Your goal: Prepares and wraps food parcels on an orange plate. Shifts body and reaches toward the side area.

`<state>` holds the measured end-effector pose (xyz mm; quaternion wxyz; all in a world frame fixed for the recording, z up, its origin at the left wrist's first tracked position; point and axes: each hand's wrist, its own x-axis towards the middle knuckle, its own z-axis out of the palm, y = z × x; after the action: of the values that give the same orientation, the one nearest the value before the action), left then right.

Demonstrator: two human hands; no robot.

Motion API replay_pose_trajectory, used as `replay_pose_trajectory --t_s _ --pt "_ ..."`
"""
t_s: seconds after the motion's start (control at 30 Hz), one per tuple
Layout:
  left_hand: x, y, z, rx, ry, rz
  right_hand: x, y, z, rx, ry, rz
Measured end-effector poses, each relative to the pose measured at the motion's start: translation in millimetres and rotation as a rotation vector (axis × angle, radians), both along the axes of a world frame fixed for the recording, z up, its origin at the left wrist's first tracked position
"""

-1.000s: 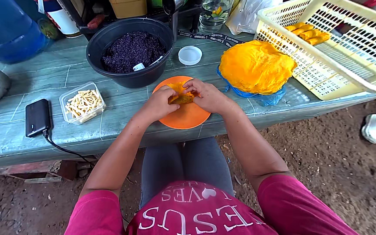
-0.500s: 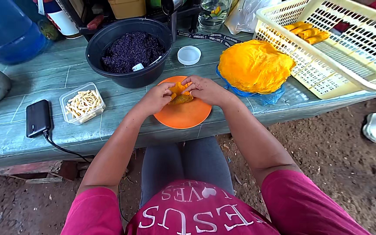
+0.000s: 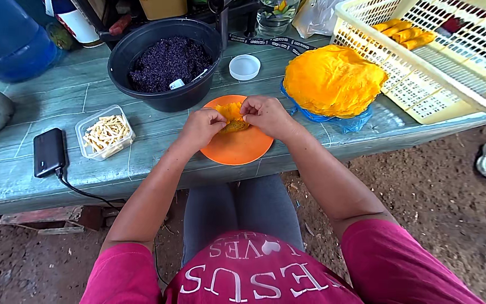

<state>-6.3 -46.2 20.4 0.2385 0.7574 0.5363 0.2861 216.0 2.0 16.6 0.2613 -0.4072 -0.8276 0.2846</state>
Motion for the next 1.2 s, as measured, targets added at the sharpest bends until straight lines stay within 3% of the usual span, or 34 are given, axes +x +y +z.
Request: replay_pose_trajectory --t_s 0.17,0.5,0.73,0.9,1.2 --pt "1.1 -9.2 -1.2 0.062 0.112 -0.111 11.4 2.5 -7.7 0.183 -0.029 0.157" --pt "-2.6 6.4 6.0 -0.03 0.121 -0.114 14.6 14.1 -7.6 0.18 -0.086 0.249" --pt "-6.3 18.9 18.5 -0.176 0.176 -0.118 4.7 13.6 0.6 0.084 -0.15 0.15" --pt "-2.5 23.4 18.5 -0.251 0.033 -0.001 -0.9 19.0 5.4 0.022 -0.172 0.107" --pt "3.1 17.0 10.0 -0.034 0.147 0.026 -10.4 23.1 8.2 0.005 -0.205 0.009"
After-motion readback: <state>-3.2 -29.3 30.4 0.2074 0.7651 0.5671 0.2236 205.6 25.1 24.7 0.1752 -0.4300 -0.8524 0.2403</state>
